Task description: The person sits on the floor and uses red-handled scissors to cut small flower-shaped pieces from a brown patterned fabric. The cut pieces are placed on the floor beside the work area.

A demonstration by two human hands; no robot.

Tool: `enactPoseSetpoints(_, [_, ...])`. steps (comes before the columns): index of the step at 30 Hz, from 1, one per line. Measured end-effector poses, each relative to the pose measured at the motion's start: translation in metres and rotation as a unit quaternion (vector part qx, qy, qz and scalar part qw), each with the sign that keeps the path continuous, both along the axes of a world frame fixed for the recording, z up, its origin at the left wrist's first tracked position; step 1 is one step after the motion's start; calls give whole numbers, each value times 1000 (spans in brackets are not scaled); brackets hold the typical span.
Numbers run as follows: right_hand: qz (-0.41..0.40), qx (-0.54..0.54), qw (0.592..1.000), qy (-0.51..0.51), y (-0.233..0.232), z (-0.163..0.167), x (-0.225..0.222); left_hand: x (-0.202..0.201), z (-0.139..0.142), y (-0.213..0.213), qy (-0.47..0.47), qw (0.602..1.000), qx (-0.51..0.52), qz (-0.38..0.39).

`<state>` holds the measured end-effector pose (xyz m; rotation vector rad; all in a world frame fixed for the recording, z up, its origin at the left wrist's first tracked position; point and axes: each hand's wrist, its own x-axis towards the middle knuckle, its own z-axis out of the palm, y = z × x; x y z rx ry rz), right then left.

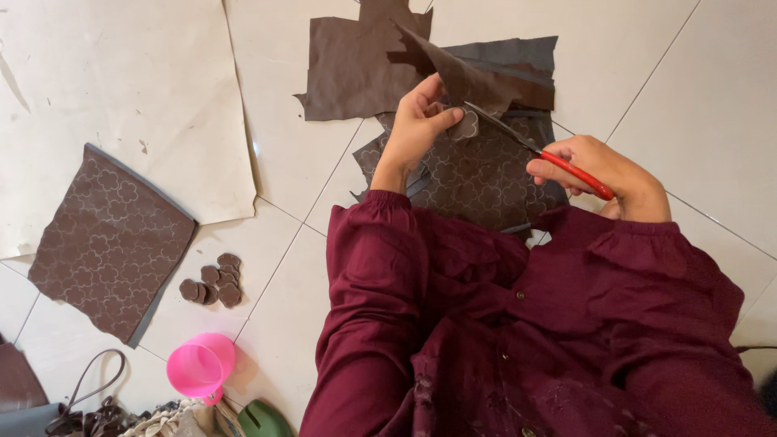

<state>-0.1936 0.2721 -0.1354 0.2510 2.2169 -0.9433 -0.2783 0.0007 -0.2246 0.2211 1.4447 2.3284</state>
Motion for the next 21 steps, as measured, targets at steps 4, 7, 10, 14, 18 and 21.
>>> enactPoseSetpoints(4, [21,14,1000,-18,4,-1,0,7,9,-2,-15,1000,-6,-23])
enactPoseSetpoints(7, [50,41,998,-17,3,-2,1,9,16,-3,33,998,-21,-52])
enactPoseSetpoints(10, [51,18,998,-12,2,-2,1,8,21,-4,19,998,-9,-62])
enactPoseSetpoints(14, [61,-19,998,-22,6,1,1,6,21,-7,15,997,22,-79])
enactPoseSetpoints(18, [1,-66,992,-108,7,3,0,7,18,-11,28,997,8,-73])
enactPoseSetpoints(21, [-27,-122,987,-102,5,4,0,7,16,-12,29,997,17,-72])
